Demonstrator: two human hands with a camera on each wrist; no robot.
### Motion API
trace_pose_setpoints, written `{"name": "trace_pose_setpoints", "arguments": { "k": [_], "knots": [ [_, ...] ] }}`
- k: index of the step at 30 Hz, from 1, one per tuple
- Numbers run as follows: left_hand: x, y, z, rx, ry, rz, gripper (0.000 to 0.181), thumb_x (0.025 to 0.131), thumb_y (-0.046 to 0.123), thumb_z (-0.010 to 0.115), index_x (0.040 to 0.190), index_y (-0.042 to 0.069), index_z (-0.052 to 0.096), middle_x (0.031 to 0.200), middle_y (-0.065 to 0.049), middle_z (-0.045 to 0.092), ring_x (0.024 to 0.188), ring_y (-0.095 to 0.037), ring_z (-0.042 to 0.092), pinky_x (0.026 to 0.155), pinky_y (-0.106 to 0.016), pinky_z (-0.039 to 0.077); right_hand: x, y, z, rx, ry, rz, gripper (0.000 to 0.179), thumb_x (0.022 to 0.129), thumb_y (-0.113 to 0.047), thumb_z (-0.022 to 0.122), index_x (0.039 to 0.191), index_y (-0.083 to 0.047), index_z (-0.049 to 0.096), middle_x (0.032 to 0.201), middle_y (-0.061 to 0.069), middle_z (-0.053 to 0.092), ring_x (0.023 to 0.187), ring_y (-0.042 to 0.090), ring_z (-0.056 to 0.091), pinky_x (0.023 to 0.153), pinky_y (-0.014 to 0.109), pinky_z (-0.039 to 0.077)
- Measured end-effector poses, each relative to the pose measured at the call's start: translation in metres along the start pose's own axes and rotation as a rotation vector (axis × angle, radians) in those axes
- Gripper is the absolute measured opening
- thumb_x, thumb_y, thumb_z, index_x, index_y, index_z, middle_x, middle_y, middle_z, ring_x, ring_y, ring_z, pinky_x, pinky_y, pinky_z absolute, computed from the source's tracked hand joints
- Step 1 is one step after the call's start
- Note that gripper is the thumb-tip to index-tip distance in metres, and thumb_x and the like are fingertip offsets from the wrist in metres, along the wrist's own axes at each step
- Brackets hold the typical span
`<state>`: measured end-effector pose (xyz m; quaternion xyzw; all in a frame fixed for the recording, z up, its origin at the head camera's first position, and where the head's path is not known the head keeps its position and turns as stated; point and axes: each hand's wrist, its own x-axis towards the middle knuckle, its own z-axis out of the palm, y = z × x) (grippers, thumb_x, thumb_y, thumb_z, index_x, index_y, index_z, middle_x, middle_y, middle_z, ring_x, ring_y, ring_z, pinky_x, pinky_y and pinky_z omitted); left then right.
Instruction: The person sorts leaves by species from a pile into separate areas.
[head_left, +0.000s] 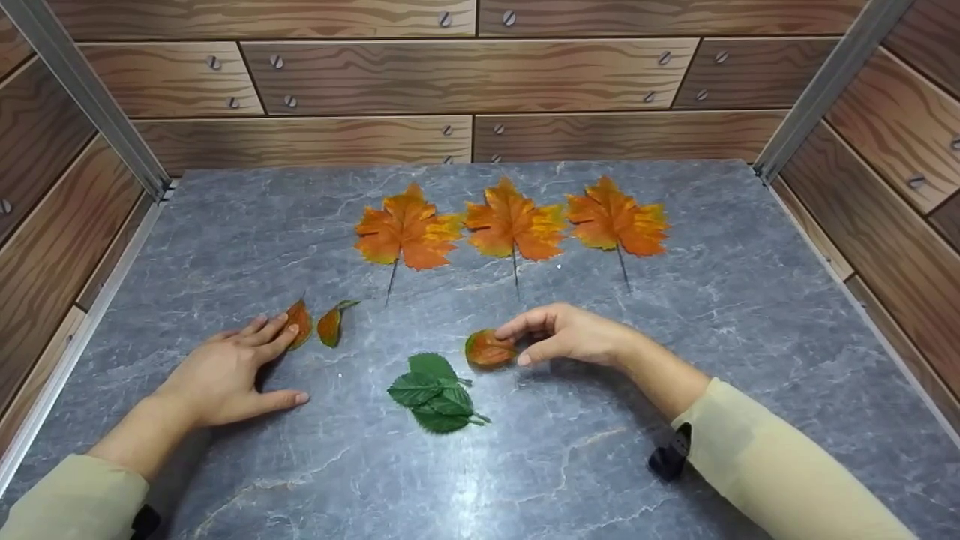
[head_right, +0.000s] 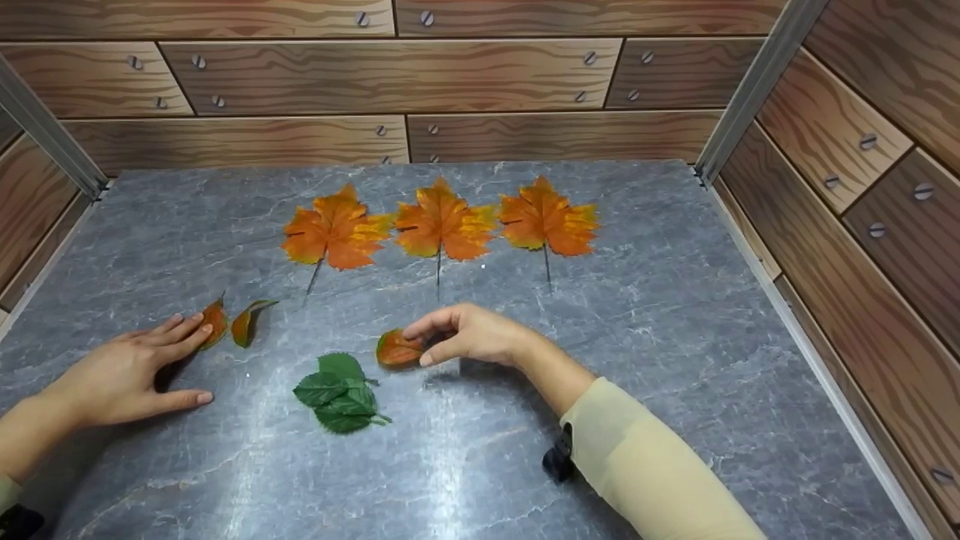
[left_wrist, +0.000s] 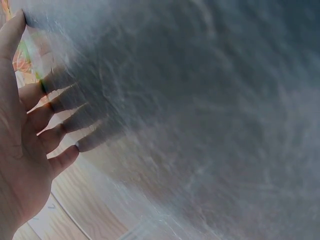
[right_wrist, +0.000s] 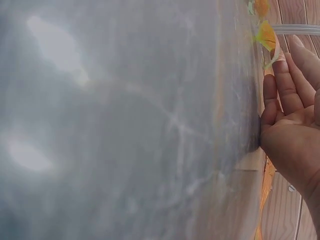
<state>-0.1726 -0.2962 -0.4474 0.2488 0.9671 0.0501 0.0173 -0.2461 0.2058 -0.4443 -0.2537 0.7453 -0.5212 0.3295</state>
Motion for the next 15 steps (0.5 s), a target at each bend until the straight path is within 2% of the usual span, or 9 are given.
{"name": "trace_pose_setpoints", "arguments": {
  "k": [10, 15],
  "knots": [
    [-0.0001, -0.0002, 0.0006, -0.003, 0.004, 0.0, 0.105, 0.091, 0.084, 0.056, 0.159, 0.004, 0.049, 0.163, -0.022, 0.043, 0.144, -0.05, 0.046, 0.112, -0.067, 0.041, -0.0017, 0.0006, 0.0055, 0.032, 0.1, -0.024, 0.037, 0.092, -0.005, 0.082, 0.128, 0.001, 0.073, 0.121, 0.01, 0.074, 0.107, 0.022, 0.066, 0.082, 0.025, 0.055],
    [-0.0001, 0.0002, 0.0001, -0.005, 0.002, -0.002, 0.105, 0.091, 0.084, 0.056, 0.158, 0.004, 0.049, 0.163, -0.022, 0.042, 0.144, -0.05, 0.046, 0.111, -0.067, 0.041, -0.0027, -0.0035, 0.0074, 0.063, 0.127, -0.032, 0.036, 0.093, -0.005, 0.081, 0.128, 0.003, 0.072, 0.116, 0.009, 0.074, 0.105, 0.021, 0.066, 0.081, 0.026, 0.056]
  ]
}}
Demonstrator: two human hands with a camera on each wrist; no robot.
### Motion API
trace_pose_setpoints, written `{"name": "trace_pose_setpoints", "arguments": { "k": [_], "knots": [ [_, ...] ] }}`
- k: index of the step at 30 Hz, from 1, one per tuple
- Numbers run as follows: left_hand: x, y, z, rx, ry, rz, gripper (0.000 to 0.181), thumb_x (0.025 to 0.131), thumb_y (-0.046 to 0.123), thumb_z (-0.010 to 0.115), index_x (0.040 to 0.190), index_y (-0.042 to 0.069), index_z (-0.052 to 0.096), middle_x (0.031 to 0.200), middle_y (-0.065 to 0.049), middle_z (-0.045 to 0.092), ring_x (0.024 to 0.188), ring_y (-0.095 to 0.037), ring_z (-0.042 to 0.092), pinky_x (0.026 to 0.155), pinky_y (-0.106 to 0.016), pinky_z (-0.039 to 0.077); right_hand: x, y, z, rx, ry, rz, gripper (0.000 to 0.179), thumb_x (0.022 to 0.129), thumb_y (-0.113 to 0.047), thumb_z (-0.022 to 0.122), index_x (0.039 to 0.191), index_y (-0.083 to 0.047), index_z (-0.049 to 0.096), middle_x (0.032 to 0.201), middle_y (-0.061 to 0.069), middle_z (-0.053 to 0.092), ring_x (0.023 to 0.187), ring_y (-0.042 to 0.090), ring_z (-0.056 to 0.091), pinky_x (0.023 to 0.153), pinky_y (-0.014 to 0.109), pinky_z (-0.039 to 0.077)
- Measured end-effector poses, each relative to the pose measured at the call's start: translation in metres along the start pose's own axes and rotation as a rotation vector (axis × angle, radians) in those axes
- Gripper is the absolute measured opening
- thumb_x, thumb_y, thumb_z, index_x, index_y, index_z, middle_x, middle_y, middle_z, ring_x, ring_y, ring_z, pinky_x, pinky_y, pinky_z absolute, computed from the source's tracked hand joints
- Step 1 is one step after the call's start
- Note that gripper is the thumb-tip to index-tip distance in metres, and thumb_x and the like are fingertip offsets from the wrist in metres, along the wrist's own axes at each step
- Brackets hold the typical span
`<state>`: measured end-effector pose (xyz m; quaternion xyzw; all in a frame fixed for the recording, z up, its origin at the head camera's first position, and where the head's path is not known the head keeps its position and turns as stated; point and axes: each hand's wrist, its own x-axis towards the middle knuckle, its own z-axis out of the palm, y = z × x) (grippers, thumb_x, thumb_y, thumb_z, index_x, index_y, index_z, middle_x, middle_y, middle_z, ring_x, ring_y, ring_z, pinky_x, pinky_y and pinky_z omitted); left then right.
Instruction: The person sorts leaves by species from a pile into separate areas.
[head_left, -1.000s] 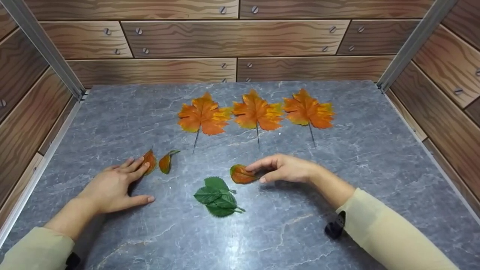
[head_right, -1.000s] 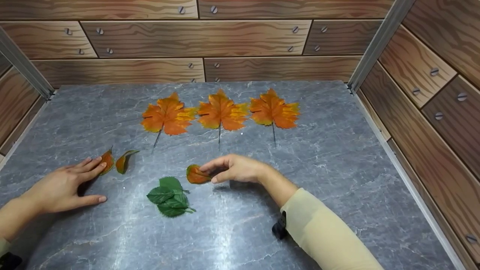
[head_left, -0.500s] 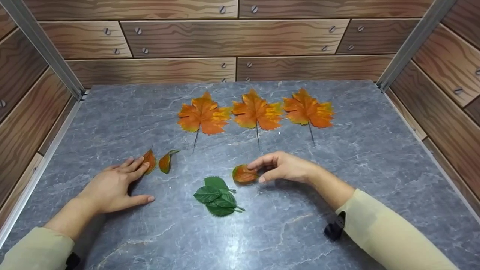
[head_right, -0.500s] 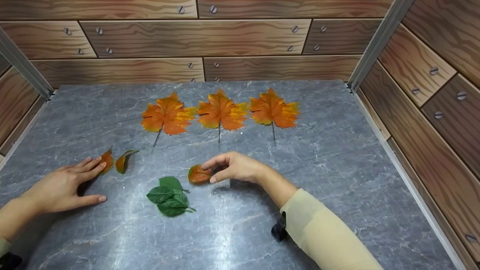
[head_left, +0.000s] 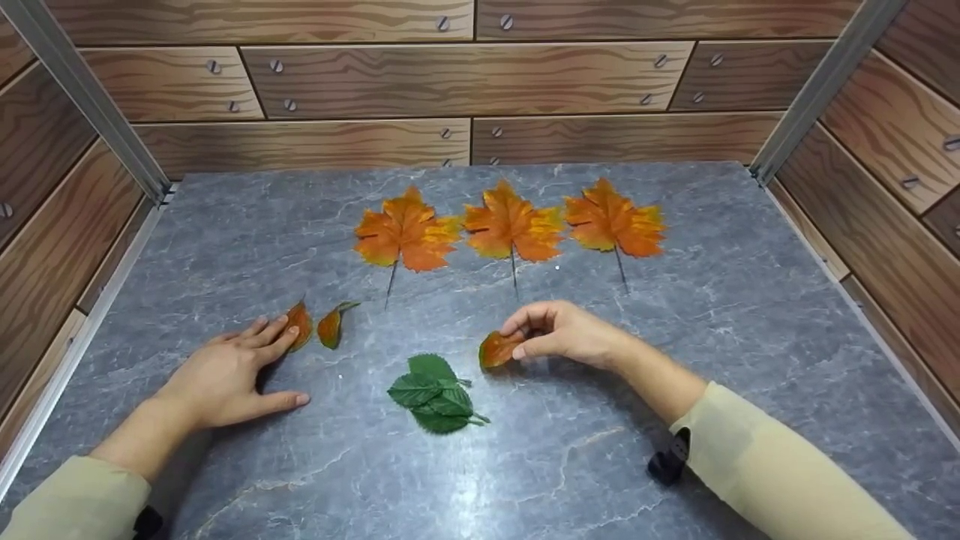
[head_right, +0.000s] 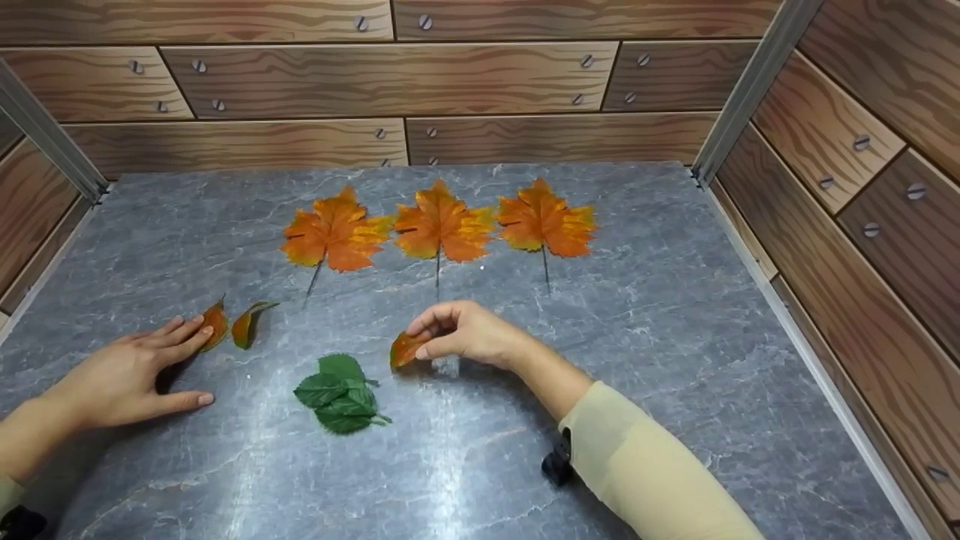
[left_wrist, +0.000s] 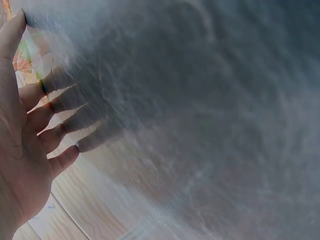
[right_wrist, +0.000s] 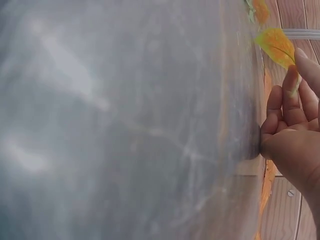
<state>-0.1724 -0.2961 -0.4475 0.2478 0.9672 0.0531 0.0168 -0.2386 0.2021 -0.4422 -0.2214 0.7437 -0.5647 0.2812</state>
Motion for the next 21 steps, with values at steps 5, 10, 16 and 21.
{"name": "trace_pose_setpoints", "arguments": {
  "k": [5, 10, 16, 21],
  "knots": [
    [0.0, 0.001, -0.001, 0.003, -0.019, -0.008, 0.106, 0.091, 0.086, 0.053, 0.16, 0.005, 0.048, 0.164, -0.022, 0.042, 0.145, -0.051, 0.045, 0.111, -0.069, 0.04, 0.001, -0.004, 0.0, 0.012, 0.04, -0.037, 0.036, 0.093, -0.004, 0.08, 0.127, 0.005, 0.071, 0.112, 0.01, 0.074, 0.099, 0.019, 0.069, 0.082, 0.026, 0.056],
    [0.001, 0.001, -0.001, 0.006, -0.032, -0.012, 0.107, 0.09, 0.087, 0.052, 0.16, 0.005, 0.047, 0.164, -0.023, 0.042, 0.145, -0.051, 0.045, 0.111, -0.069, 0.04, 0.005, -0.009, 0.005, 0.018, 0.104, -0.053, 0.038, 0.091, -0.002, 0.08, 0.128, 0.004, 0.071, 0.109, 0.009, 0.074, 0.097, 0.019, 0.068, 0.081, 0.026, 0.057],
    [0.001, 0.001, -0.001, 0.009, -0.033, -0.014, 0.107, 0.09, 0.087, 0.052, 0.16, 0.006, 0.047, 0.164, -0.022, 0.041, 0.145, -0.051, 0.044, 0.111, -0.069, 0.04, 0.017, -0.02, 0.015, 0.066, 0.156, -0.092, 0.048, 0.09, 0.002, 0.077, 0.137, 0.005, 0.065, 0.109, 0.008, 0.073, 0.101, 0.02, 0.069, 0.089, 0.033, 0.06],
    [0.001, 0.002, -0.001, 0.007, -0.032, -0.009, 0.107, 0.091, 0.086, 0.052, 0.16, 0.005, 0.047, 0.164, -0.023, 0.041, 0.145, -0.051, 0.044, 0.111, -0.069, 0.04, 0.031, -0.032, 0.026, 0.137, 0.173, -0.11, 0.056, 0.09, 0.003, 0.076, 0.144, -0.001, 0.062, 0.111, 0.013, 0.072, 0.101, 0.024, 0.07, 0.096, 0.04, 0.059]
  ]
}}
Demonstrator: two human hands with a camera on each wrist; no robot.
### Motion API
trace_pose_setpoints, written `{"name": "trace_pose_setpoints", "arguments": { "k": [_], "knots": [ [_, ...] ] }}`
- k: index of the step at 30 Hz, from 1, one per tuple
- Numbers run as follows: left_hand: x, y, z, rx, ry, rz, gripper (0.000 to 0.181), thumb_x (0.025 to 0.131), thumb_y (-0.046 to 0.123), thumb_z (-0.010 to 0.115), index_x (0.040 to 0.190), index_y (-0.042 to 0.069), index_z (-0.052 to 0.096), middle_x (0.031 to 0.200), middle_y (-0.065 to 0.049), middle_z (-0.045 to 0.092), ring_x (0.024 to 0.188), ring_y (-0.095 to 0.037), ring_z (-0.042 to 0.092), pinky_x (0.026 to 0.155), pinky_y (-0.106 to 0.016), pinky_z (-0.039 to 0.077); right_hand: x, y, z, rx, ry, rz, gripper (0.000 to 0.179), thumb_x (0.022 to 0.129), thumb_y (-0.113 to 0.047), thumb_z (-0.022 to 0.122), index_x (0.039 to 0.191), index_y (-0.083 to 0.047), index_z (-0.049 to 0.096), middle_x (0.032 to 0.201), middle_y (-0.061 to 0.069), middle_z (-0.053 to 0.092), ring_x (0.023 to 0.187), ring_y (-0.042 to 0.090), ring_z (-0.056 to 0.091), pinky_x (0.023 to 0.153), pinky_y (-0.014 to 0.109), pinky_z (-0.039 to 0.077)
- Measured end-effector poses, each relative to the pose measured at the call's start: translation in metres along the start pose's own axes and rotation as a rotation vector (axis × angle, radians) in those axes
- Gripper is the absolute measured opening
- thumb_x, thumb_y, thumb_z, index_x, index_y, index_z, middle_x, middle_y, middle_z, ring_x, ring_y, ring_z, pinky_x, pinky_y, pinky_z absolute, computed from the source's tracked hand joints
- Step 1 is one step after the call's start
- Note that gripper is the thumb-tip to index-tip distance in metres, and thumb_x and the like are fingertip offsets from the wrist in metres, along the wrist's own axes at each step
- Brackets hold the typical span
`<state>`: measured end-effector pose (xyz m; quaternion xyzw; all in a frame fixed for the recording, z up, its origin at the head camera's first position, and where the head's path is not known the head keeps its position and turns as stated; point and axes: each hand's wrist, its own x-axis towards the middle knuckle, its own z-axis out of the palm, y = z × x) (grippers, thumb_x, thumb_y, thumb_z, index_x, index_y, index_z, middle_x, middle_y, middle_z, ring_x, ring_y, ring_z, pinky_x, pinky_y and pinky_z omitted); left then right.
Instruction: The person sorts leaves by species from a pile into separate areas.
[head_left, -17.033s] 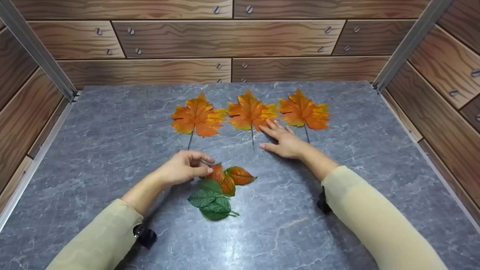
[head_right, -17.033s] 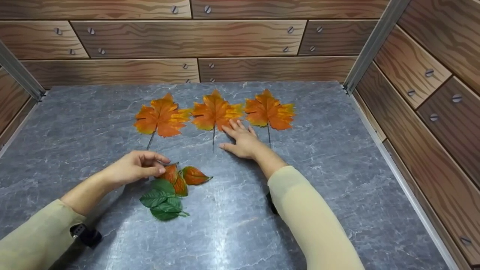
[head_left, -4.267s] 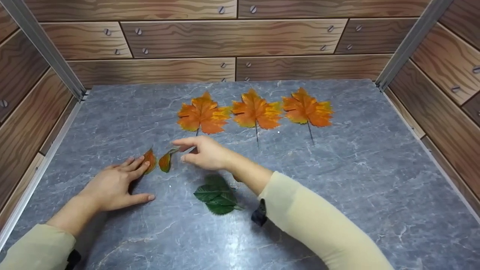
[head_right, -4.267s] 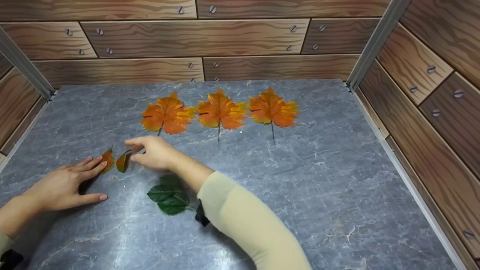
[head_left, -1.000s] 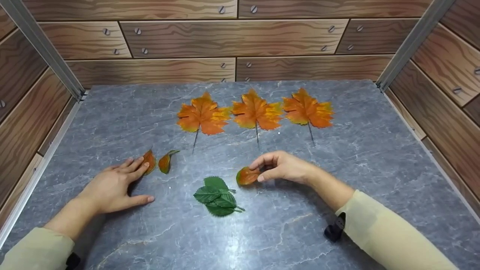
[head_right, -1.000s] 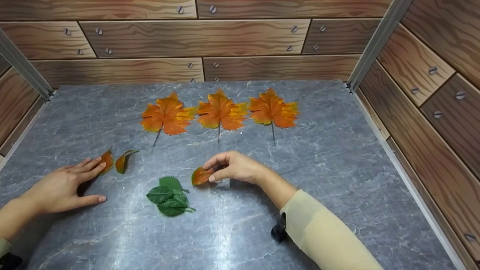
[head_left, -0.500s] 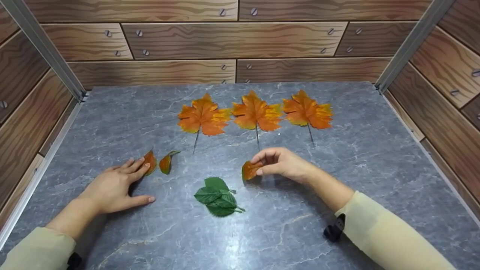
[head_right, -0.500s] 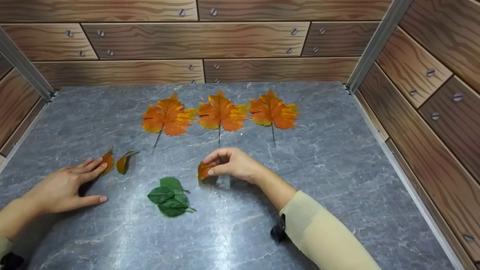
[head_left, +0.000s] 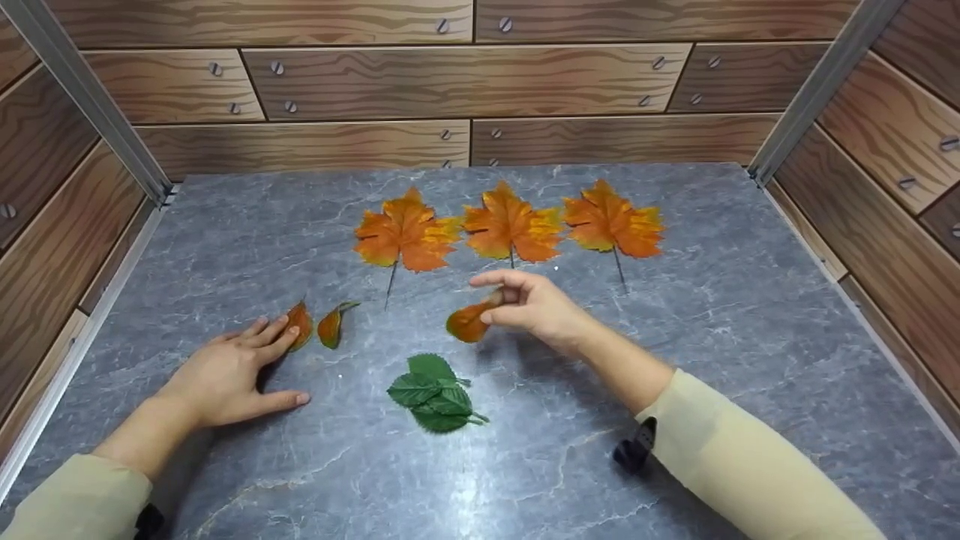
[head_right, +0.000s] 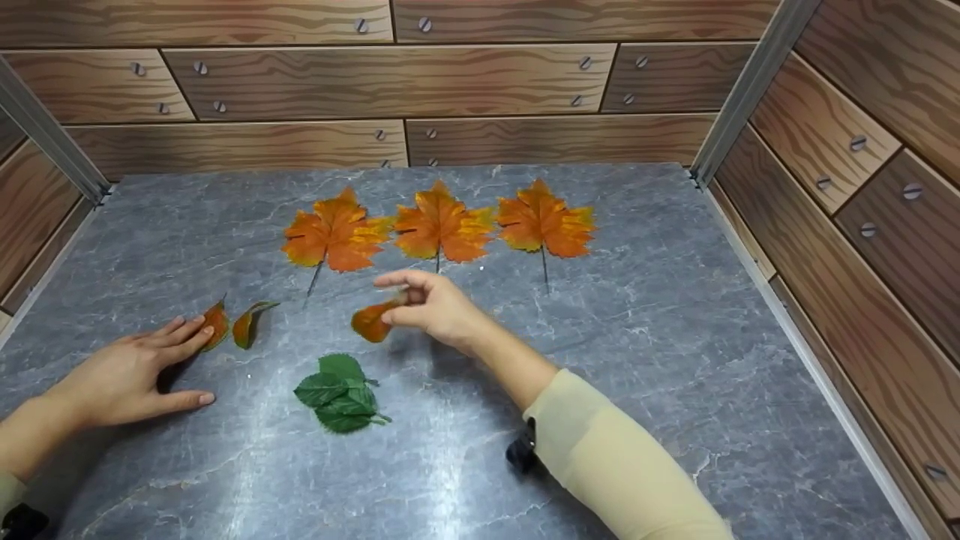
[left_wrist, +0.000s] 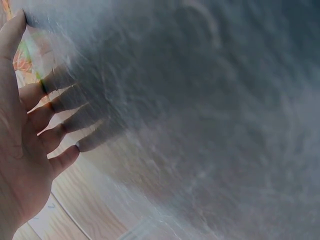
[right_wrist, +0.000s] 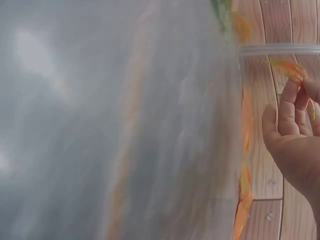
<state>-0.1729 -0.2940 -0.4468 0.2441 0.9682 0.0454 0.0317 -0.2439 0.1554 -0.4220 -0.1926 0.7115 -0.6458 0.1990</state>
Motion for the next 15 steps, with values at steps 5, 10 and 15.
{"name": "trace_pose_setpoints", "arguments": {
  "k": [5, 10, 15],
  "knots": [
    [0.0, 0.0, 0.0, -0.004, 0.007, 0.002, 0.107, 0.091, 0.086, 0.053, 0.159, 0.005, 0.048, 0.164, -0.023, 0.042, 0.144, -0.051, 0.045, 0.111, -0.069, 0.04, 0.016, -0.008, 0.015, 0.061, 0.002, -0.01, 0.062, 0.092, 0.003, 0.077, 0.15, -0.006, 0.059, 0.11, 0.015, 0.075, 0.098, 0.025, 0.073, 0.101, 0.04, 0.057],
    [0.0, 0.0, 0.0, -0.006, 0.008, 0.0, 0.107, 0.09, 0.086, 0.054, 0.159, 0.004, 0.049, 0.163, -0.023, 0.042, 0.144, -0.051, 0.045, 0.11, -0.07, 0.041, 0.033, -0.013, 0.033, 0.091, -0.013, -0.034, 0.061, 0.093, 0.006, 0.075, 0.151, -0.002, 0.056, 0.11, 0.015, 0.078, 0.097, 0.023, 0.076, 0.102, 0.042, 0.057],
    [-0.001, 0.001, -0.001, -0.009, 0.007, -0.007, 0.107, 0.09, 0.086, 0.054, 0.159, 0.005, 0.048, 0.164, -0.023, 0.042, 0.144, -0.05, 0.046, 0.11, -0.069, 0.04, 0.048, -0.015, 0.052, 0.125, 0.005, -0.019, 0.056, 0.093, 0.005, 0.077, 0.145, -0.002, 0.062, 0.107, 0.015, 0.079, 0.094, 0.021, 0.076, 0.098, 0.041, 0.059]
  ]
}}
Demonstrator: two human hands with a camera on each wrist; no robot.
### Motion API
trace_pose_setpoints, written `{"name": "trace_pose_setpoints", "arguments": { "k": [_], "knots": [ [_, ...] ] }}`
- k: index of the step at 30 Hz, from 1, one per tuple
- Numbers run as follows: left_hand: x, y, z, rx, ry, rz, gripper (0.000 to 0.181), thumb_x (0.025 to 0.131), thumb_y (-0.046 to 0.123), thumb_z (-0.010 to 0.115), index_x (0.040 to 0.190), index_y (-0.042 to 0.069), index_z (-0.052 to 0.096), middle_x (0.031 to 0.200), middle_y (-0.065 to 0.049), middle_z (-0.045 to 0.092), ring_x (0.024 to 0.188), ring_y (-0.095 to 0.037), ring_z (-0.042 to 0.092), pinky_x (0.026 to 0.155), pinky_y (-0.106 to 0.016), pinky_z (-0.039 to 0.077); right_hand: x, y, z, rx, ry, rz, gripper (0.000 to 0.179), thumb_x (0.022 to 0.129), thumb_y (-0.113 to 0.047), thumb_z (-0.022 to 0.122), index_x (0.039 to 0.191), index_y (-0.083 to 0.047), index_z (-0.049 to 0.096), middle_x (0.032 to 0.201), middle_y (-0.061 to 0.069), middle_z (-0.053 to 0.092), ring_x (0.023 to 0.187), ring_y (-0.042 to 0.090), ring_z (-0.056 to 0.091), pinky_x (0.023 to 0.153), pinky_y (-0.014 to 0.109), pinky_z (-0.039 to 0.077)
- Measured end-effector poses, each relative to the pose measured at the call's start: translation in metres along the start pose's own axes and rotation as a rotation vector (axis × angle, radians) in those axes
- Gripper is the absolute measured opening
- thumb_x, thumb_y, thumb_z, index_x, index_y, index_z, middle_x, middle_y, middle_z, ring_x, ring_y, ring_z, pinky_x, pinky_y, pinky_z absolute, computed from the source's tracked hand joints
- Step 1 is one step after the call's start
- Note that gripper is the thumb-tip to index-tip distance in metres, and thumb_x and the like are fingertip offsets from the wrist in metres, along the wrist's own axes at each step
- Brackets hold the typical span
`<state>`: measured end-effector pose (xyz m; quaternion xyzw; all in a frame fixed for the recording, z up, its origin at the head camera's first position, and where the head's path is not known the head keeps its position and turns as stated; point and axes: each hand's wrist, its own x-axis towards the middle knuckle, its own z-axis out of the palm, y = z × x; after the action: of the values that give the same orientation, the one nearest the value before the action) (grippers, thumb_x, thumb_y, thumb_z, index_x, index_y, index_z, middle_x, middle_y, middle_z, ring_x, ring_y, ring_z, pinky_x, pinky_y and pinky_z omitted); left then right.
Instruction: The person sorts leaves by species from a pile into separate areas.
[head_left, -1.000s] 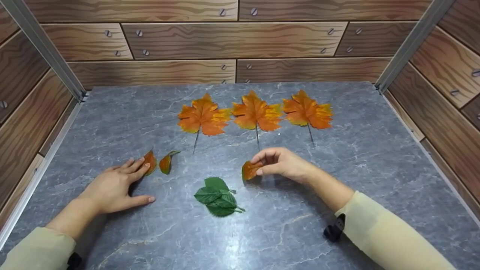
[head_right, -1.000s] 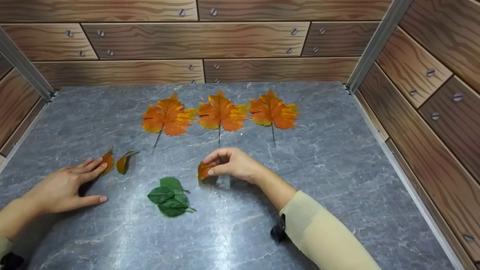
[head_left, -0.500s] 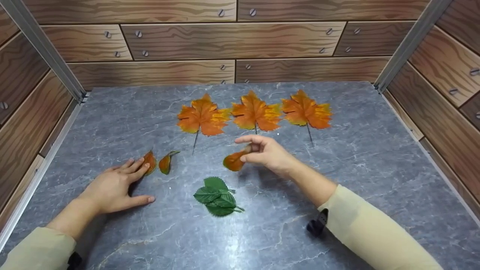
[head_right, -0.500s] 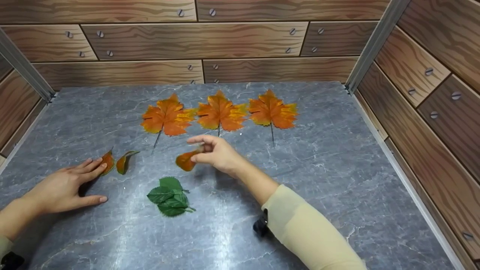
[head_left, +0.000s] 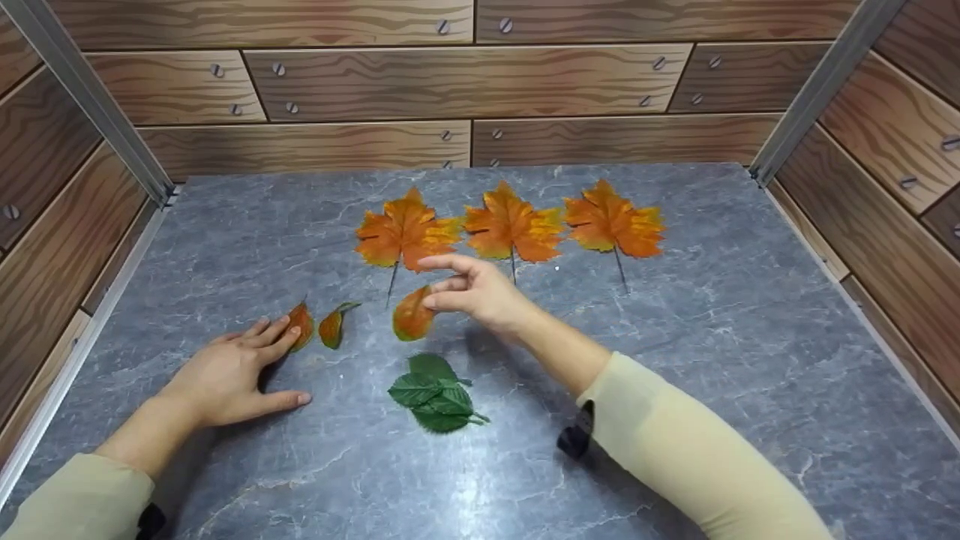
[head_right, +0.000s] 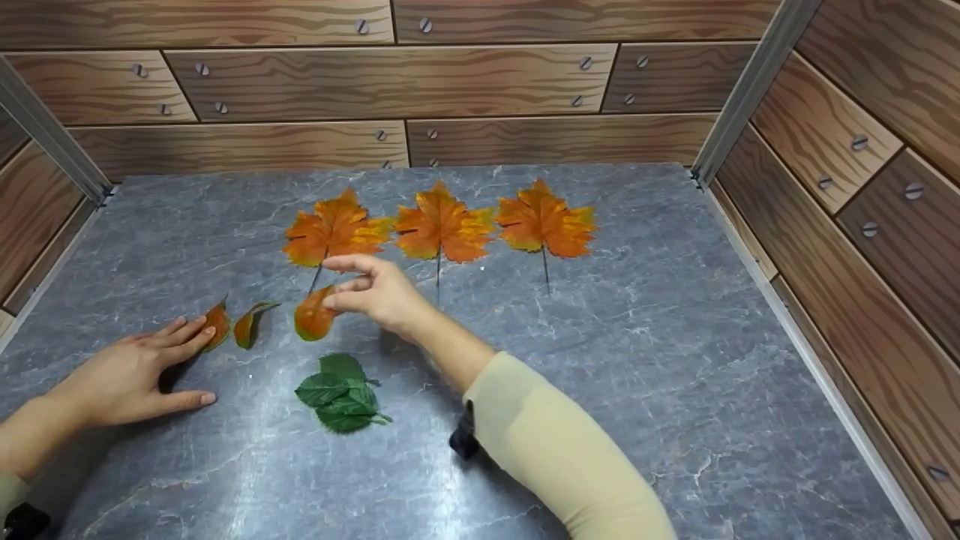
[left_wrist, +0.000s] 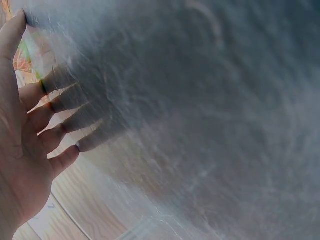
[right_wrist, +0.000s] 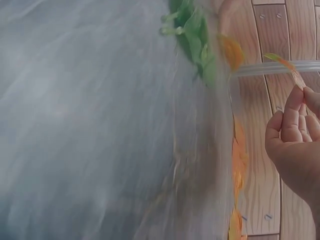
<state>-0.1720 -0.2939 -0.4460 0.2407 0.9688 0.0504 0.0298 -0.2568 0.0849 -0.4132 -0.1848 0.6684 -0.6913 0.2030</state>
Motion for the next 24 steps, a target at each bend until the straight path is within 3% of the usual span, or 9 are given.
{"name": "trace_pose_setpoints", "arguments": {
  "k": [4, 10, 17, 24],
  "knots": [
    [0.0, 0.0, 0.001, 0.001, -0.002, -0.004, 0.107, 0.09, 0.087, 0.053, 0.16, 0.005, 0.048, 0.164, -0.022, 0.042, 0.144, -0.05, 0.046, 0.111, -0.069, 0.04, 0.01, 0.004, 0.014, 0.018, 0.017, 0.01, 0.043, 0.092, 0.005, 0.078, 0.133, 0.002, 0.068, 0.101, 0.012, 0.079, 0.09, 0.019, 0.076, 0.095, 0.042, 0.06],
    [0.0, 0.0, 0.001, 0.002, -0.008, -0.003, 0.108, 0.09, 0.087, 0.052, 0.16, 0.005, 0.047, 0.164, -0.023, 0.041, 0.144, -0.05, 0.046, 0.11, -0.07, 0.04, 0.023, 0.012, 0.026, -0.002, 0.03, 0.032, 0.017, 0.095, 0.003, 0.076, 0.111, 0.004, 0.078, 0.097, 0.004, 0.078, 0.085, 0.016, 0.074, 0.099, 0.053, 0.057],
    [0.001, 0.0, 0.001, -0.004, -0.01, 0.0, 0.108, 0.09, 0.087, 0.052, 0.16, 0.006, 0.047, 0.164, -0.023, 0.041, 0.145, -0.051, 0.045, 0.111, -0.07, 0.039, 0.032, 0.021, 0.035, -0.015, 0.046, 0.082, 0.018, 0.094, 0.0, 0.078, 0.112, 0.002, 0.079, 0.097, 0.002, 0.078, 0.084, 0.015, 0.073, 0.093, 0.045, 0.06],
    [0.0, -0.003, 0.002, 0.001, -0.004, 0.001, 0.107, 0.09, 0.087, 0.052, 0.161, 0.006, 0.046, 0.165, -0.022, 0.04, 0.145, -0.05, 0.045, 0.112, -0.069, 0.039, 0.04, 0.027, 0.042, -0.012, 0.034, 0.09, 0.025, 0.093, 0.004, 0.077, 0.118, 0.006, 0.076, 0.1, 0.003, 0.078, 0.087, 0.013, 0.073, 0.096, 0.042, 0.059]
  ]
}}
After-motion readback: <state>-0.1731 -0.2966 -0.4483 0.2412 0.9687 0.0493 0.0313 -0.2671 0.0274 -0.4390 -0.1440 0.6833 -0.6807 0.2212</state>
